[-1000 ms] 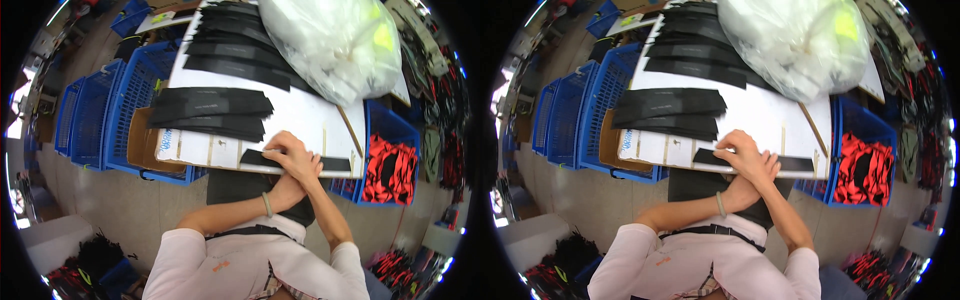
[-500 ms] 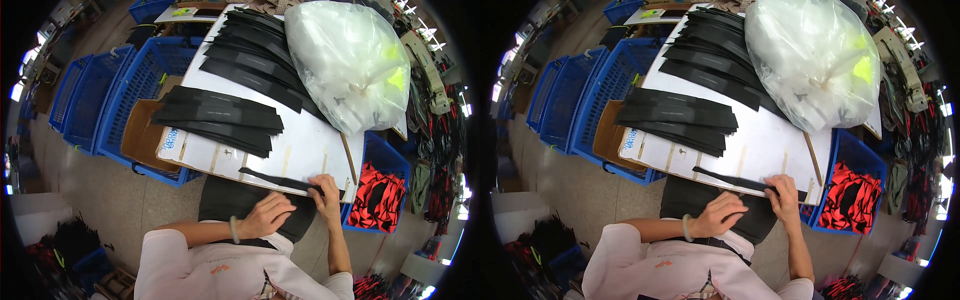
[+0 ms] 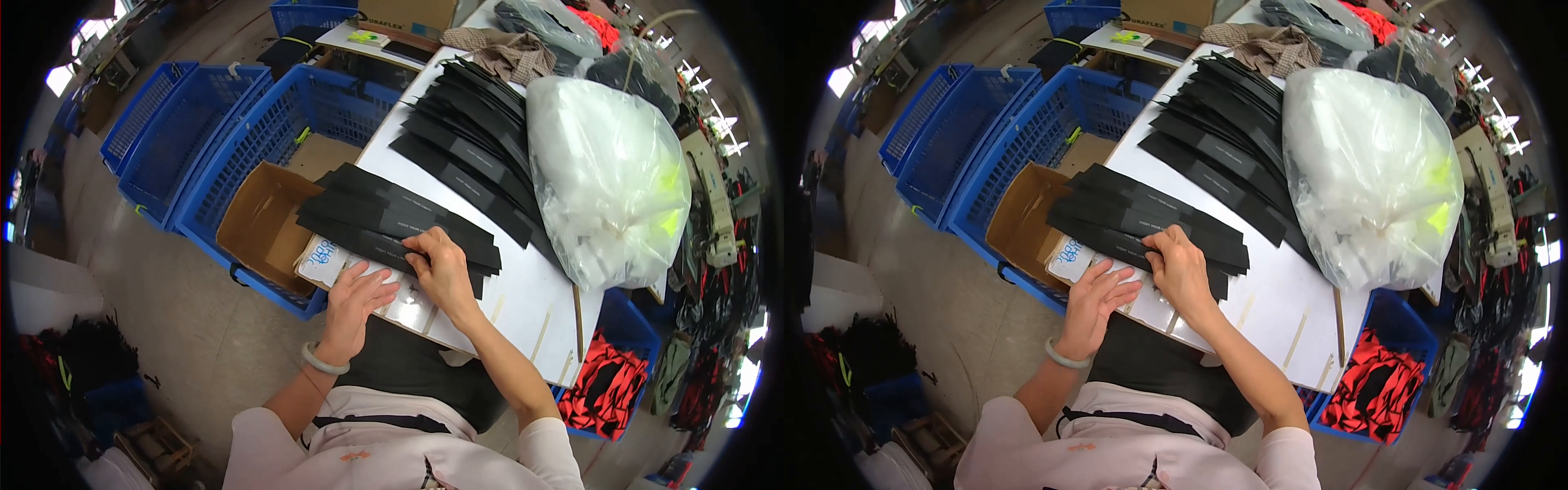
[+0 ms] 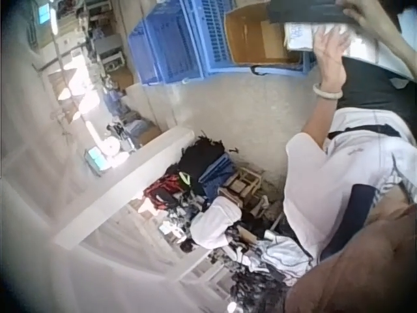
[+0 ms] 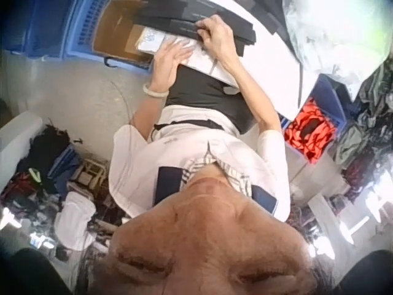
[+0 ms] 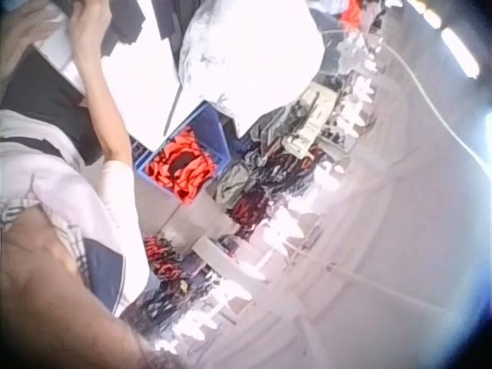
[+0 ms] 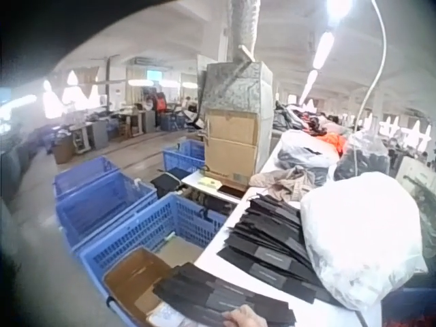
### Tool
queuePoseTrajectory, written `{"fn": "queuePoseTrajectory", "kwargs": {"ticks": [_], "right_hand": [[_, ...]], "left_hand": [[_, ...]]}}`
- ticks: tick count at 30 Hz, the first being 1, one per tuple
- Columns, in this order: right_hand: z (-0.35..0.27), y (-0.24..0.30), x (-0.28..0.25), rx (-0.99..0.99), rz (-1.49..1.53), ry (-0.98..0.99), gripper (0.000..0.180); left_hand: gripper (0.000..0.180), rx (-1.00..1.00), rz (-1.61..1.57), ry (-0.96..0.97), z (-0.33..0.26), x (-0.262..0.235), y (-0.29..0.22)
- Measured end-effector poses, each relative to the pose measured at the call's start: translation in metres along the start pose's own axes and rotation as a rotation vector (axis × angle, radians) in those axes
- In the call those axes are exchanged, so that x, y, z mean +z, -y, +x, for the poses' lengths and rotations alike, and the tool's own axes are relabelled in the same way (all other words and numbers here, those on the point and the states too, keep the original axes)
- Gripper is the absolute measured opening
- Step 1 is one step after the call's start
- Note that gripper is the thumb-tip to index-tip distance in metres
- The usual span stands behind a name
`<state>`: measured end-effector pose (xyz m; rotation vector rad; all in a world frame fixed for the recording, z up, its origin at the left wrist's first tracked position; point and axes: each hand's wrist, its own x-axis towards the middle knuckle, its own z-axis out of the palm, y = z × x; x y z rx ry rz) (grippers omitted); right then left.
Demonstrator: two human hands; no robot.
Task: Applying adhesive labels to black fabric straps at a production workbench.
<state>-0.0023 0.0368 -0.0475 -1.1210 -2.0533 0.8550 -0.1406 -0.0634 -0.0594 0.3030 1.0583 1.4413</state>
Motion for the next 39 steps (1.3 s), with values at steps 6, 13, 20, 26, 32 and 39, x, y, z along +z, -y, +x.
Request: {"fn": "queuePoseTrajectory", "kwargs": {"ticks": [6,13,20,26,32,39], "right_hand": [[0.002,0.018,-0.010,-0.049,-0.284,0.071,0.013],[0.027,0.012,-0.028,-0.098,-0.285,0.075,0.018],[0.084,-0.049,-0.038,0.256,-0.059,0.233,0.065],[0.083,-0.044,-0.031,0.338,0.001,0.444,0.056],[0.070,-0.024,-0.030,0.335,-0.096,0.495,0.046],[0.036,-0.004,-0.029,0.697,0.511,0.514,0.048]], "left_hand": [[0.036,-0.072,0.001,-0.002,0.021,-0.003,-0.005],[0.029,-0.140,0.052,-0.107,0.026,0.003,-0.009],[0.026,-0.144,0.044,-0.130,0.028,0.007,-0.005],[0.026,-0.114,0.051,-0.133,0.027,0.004,-0.002],[0.026,-0.163,0.047,-0.063,0.025,0.005,-0.008],[0.024,-0.212,0.032,-0.015,0.017,0.005,-0.015]]}}
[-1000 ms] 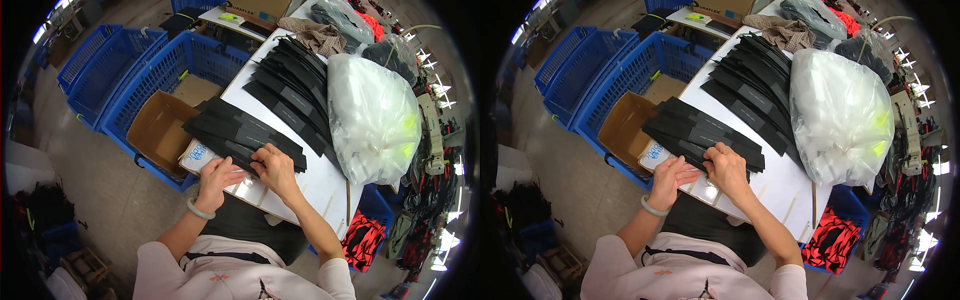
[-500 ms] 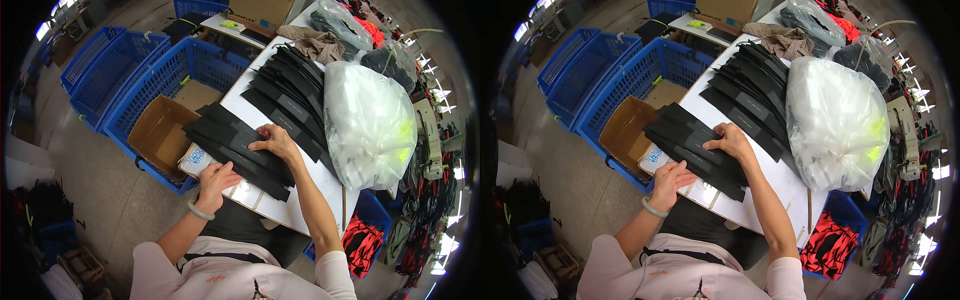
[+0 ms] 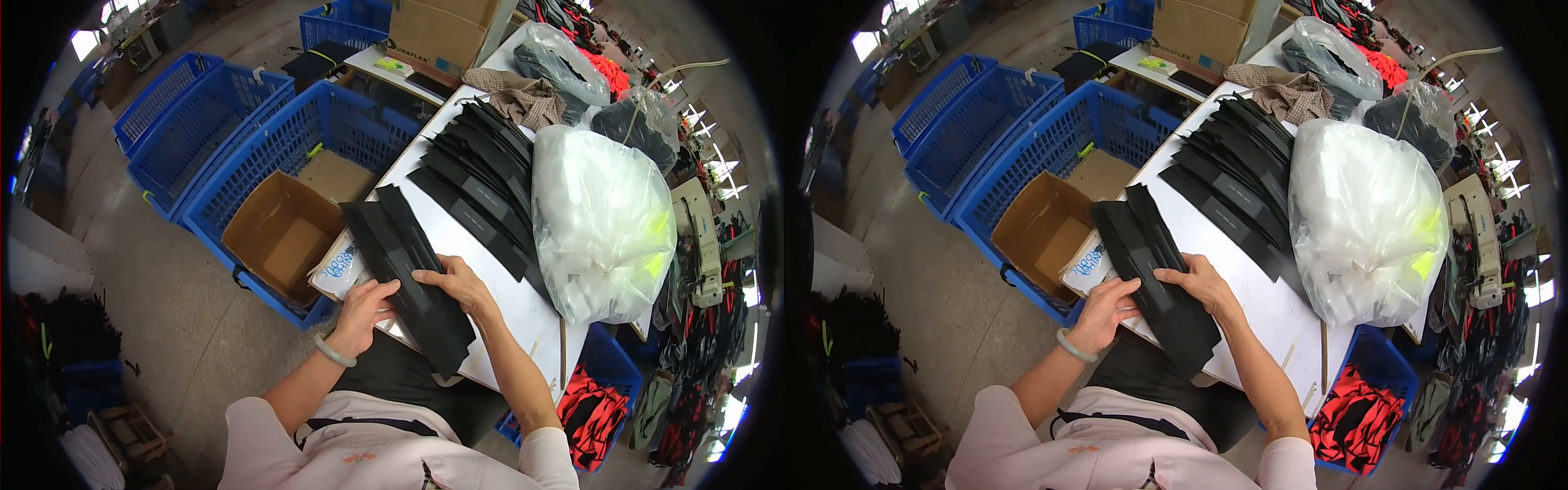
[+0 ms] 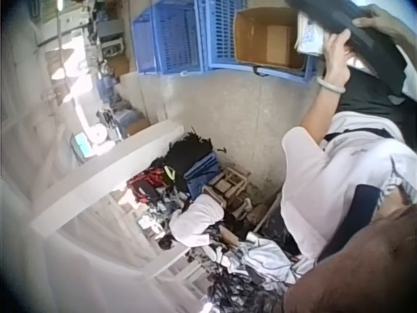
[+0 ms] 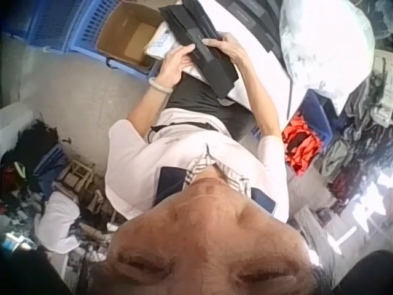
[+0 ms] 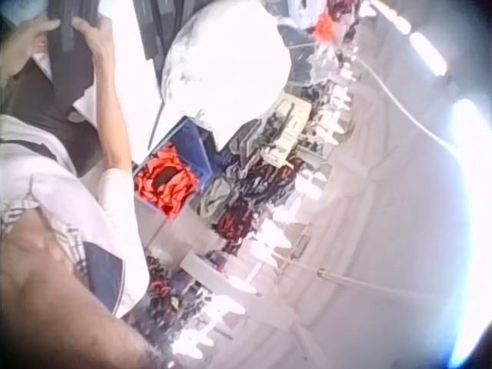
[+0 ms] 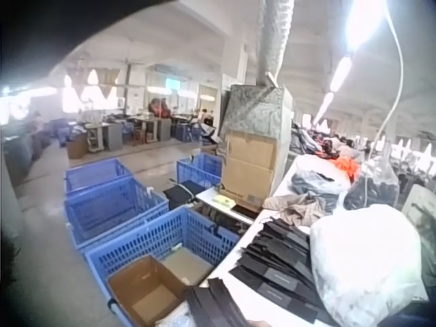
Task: Applying adhesive labels to black fabric straps at a production workbench.
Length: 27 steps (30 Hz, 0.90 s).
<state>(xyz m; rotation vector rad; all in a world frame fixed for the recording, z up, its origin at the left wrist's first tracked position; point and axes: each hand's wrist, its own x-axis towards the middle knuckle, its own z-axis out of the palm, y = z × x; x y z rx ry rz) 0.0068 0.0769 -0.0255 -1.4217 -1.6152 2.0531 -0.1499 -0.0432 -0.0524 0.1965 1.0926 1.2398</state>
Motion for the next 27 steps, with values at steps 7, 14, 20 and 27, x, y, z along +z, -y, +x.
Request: {"fn": "queuePoseTrajectory", "kwargs": {"ticks": [7,14,20,27], "right_hand": [[-0.063,-0.021,0.035,-0.153,0.291,-0.165,0.043],[-0.123,-0.056,0.065,-0.022,0.462,-0.207,0.039],[-0.126,-0.085,0.057,-0.403,-0.602,-0.467,0.049],[-0.141,-0.080,0.038,-0.443,-0.746,-0.655,0.063]], "left_hand": [[0.038,0.034,-0.183,0.253,-0.021,0.010,0.012],[0.069,-0.285,-0.227,0.417,-0.048,-0.015,0.045],[0.070,-0.400,-0.439,0.558,-0.038,-0.030,0.079],[0.072,-0.503,-0.451,0.626,-0.014,-0.021,0.097]]}}
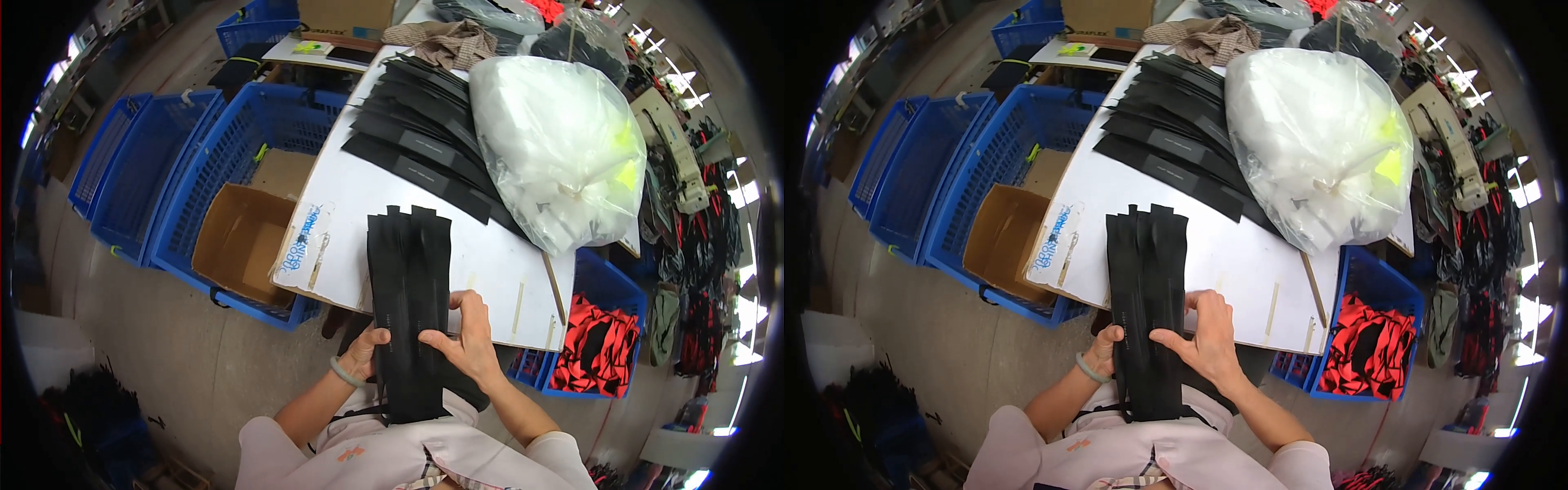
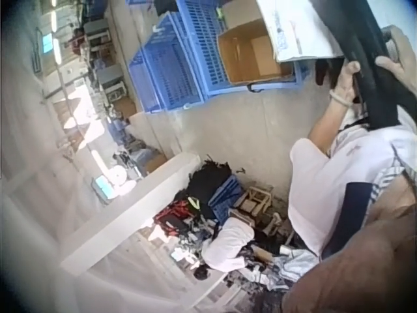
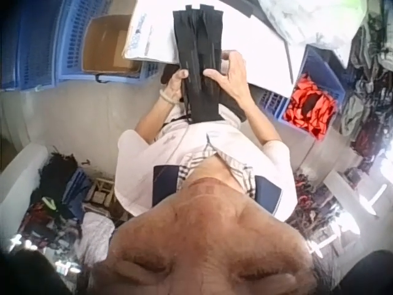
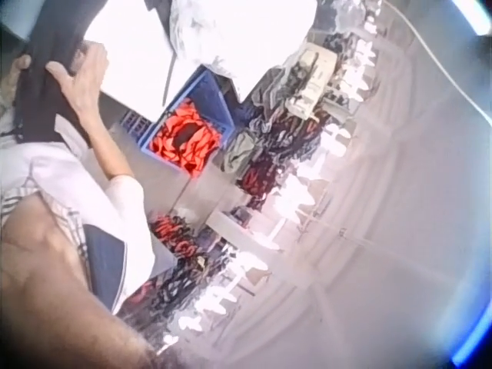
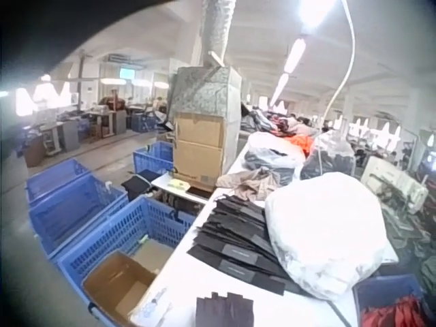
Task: Applying adhesive labels to black fabric straps at a production workbench.
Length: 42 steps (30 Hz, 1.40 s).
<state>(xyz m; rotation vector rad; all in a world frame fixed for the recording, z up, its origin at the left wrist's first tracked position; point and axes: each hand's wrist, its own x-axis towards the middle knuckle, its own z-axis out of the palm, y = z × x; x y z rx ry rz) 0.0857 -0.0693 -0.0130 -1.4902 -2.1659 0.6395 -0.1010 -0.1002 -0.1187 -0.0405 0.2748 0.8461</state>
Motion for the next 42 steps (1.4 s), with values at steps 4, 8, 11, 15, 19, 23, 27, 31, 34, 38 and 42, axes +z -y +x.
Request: {"fn": "queuePoseTrajectory", "kwargs": {"ticks": [4,8,11,15,19,23,27,31,34,38,42], "right_hand": [[0.042,-0.013,-0.011,0.129,0.833,-0.124,0.078],[0.120,-0.042,-0.026,0.041,0.910,0.047,0.082],[0.139,-0.047,-0.022,0.131,1.043,0.311,0.072],[0.136,-0.043,-0.008,0.201,1.071,0.383,0.056],[0.139,-0.039,-0.006,0.313,1.152,0.367,0.054],[0.147,-0.033,-0.004,0.285,1.126,0.294,0.062],[0.160,-0.022,0.005,0.169,1.186,0.119,0.056],[0.152,-0.017,0.008,0.167,1.247,0.026,0.055],[0.139,-0.011,0.016,0.168,1.116,0.087,0.053],[0.128,0.006,0.042,-0.137,0.521,0.207,0.053],[0.119,0.048,0.083,-0.321,0.167,0.292,0.063]], "left_hand": [[0.071,-0.056,-0.042,0.005,0.004,-0.014,0.005],[0.071,-0.104,-0.031,0.000,0.011,-0.011,0.011],[0.074,-0.132,-0.030,0.014,0.009,-0.001,0.010],[0.078,-0.104,-0.049,-0.006,0.004,0.003,0.003],[0.074,-0.107,0.006,-0.021,0.014,0.013,-0.003],[0.069,-0.041,0.153,-0.081,0.019,0.038,-0.009],[0.065,0.059,0.134,-0.092,0.006,0.042,-0.025],[0.072,0.247,0.133,-0.093,-0.013,0.029,-0.064],[0.072,0.512,0.197,-0.113,-0.042,0.019,-0.116],[0.079,0.943,0.329,-0.090,-0.087,0.013,-0.196],[0.073,1.028,0.247,-0.311,-0.134,-0.091,-0.253]]}}
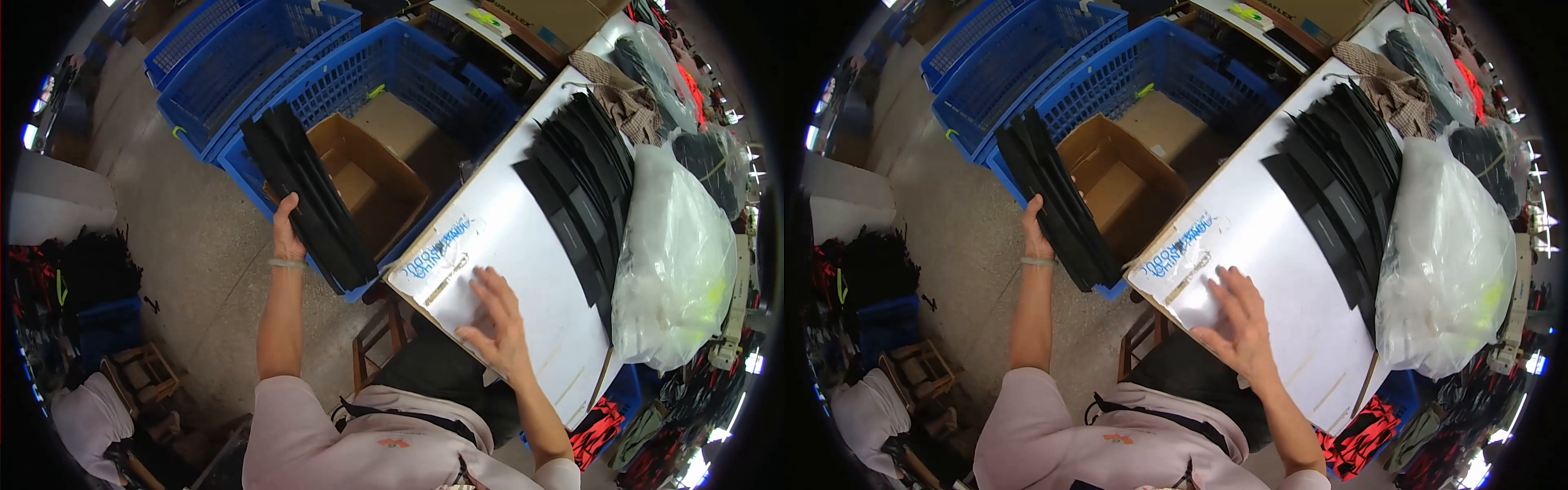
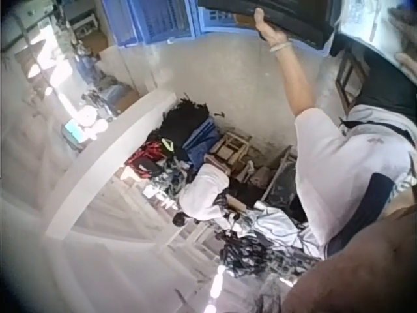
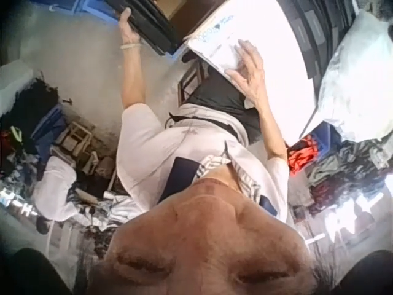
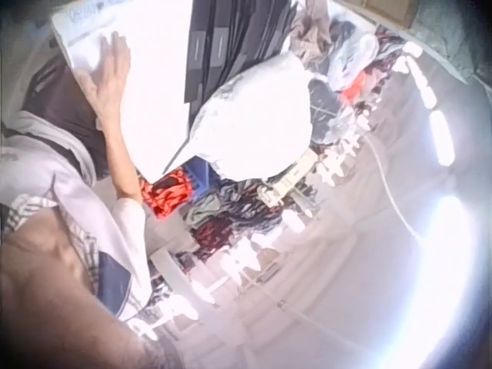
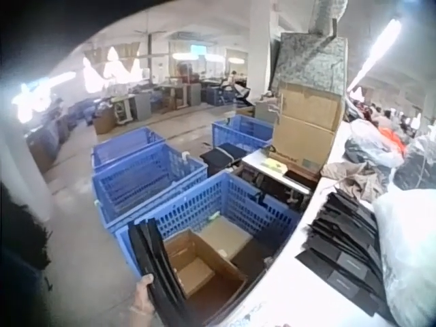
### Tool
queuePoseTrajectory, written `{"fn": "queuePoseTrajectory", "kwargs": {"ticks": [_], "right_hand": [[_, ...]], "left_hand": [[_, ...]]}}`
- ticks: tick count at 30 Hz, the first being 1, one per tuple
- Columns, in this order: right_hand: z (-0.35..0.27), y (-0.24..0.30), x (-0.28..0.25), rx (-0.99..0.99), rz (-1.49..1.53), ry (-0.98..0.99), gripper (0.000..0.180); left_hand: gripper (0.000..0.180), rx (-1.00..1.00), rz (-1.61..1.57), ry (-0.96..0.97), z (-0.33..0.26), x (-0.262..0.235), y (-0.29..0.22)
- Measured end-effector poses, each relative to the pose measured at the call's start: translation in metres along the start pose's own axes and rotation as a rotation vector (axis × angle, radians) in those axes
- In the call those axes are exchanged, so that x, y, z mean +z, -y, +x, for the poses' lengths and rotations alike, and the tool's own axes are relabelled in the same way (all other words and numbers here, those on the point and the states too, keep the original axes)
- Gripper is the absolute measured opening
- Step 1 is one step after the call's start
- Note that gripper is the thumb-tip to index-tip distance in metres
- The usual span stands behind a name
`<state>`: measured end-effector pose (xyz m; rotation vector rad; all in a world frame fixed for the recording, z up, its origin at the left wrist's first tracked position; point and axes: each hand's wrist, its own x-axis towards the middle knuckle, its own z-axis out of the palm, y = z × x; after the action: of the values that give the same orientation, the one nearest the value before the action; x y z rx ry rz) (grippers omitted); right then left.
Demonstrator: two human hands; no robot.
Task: Applying adhesive labels to black fabric straps at a production workbench.
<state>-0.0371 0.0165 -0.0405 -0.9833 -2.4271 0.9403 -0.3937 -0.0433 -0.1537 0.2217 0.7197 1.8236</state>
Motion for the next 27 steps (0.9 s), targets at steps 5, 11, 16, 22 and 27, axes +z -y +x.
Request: {"fn": "queuePoseTrajectory", "kwargs": {"ticks": [5,11,16,22,27], "right_hand": [[-0.001,-0.009,0.025,-0.063,-0.308,0.026,0.060],[-0.002,-0.010,0.026,-0.014,-0.357,0.073,0.056],[-0.011,-0.012,0.028,0.041,-0.359,0.110,0.055],[-0.004,-0.009,0.025,-0.004,-0.315,0.103,0.054],[-0.009,-0.006,0.030,0.058,-0.344,0.116,0.051]], "left_hand": [[0.065,0.006,-0.126,-0.190,0.043,-0.096,0.034],[0.050,-0.144,-0.283,-0.429,0.087,-0.156,0.115],[0.053,-0.159,-0.293,-0.590,0.137,-0.213,0.169],[0.087,-0.464,0.261,-1.010,0.128,-0.258,0.223],[0.076,-0.354,0.527,-0.995,0.084,-0.278,0.220]]}}
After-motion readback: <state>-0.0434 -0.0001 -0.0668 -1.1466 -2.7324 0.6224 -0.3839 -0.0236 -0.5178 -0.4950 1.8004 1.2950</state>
